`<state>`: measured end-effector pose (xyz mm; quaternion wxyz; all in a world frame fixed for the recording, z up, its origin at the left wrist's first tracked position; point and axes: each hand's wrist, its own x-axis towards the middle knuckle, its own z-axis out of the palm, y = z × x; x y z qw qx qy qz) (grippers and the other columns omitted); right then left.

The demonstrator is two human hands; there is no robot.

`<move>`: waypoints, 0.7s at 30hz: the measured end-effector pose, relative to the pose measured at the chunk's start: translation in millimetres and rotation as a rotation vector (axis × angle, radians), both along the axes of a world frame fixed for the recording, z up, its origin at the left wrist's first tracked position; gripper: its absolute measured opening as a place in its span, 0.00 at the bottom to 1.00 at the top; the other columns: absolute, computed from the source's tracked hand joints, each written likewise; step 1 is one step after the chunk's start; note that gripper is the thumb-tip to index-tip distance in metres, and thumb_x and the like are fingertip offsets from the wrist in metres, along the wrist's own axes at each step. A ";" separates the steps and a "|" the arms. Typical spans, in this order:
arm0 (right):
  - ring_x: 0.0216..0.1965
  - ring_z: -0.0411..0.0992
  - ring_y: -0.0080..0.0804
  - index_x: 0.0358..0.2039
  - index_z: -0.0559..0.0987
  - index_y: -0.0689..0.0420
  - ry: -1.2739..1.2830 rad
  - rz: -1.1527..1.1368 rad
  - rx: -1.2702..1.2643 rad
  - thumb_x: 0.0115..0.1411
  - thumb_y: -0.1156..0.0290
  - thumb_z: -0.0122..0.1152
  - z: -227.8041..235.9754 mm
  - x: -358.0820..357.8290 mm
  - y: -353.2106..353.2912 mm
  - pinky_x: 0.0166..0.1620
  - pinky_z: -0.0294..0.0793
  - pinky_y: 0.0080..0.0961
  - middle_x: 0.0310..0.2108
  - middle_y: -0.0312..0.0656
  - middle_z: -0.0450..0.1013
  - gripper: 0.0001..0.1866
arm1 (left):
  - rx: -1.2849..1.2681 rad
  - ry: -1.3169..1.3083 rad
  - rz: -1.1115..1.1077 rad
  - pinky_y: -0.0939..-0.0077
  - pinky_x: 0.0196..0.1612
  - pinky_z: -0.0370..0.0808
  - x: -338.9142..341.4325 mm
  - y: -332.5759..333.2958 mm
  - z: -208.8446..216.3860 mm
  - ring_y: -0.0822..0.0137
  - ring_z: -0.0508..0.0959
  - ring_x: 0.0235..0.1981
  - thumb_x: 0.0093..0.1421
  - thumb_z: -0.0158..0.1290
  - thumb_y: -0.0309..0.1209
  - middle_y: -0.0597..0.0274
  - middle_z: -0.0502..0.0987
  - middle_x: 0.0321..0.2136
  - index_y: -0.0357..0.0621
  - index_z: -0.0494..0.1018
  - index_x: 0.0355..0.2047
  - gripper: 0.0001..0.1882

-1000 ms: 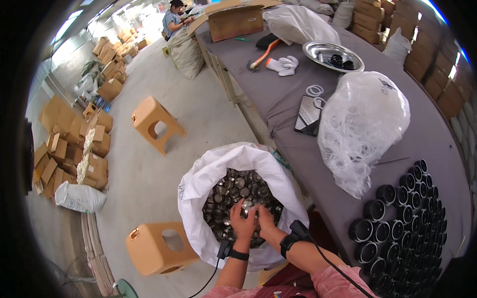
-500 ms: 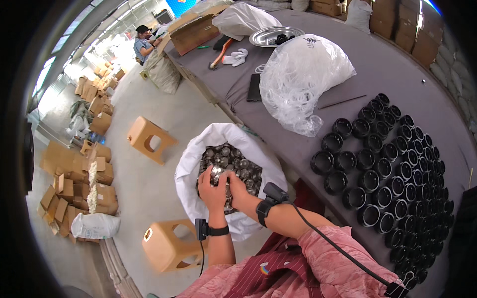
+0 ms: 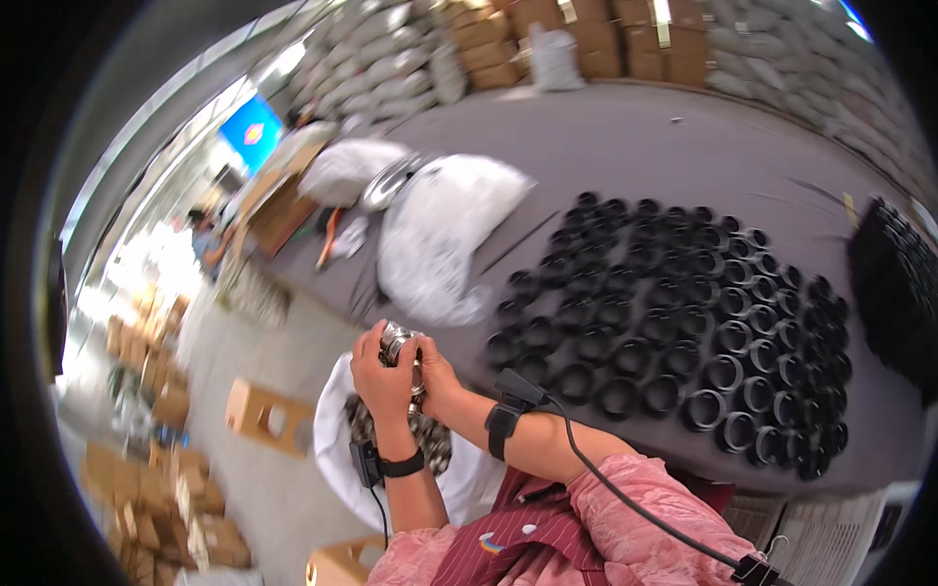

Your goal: Sorting small metal components from a large sack into black plastic ring containers.

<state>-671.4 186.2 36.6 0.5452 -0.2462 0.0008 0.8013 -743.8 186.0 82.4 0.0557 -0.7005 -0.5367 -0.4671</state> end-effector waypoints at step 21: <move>0.38 0.78 0.37 0.44 0.77 0.51 -0.258 -0.546 -0.083 0.62 0.48 0.59 -9.0 387.0 62.8 0.42 0.80 0.53 0.40 0.40 0.77 0.20 | -0.809 -0.687 -1.011 0.74 0.43 0.77 362.5 138.8 -34.1 0.70 0.79 0.39 0.52 0.67 0.29 0.59 0.81 0.39 0.36 0.77 0.47 0.22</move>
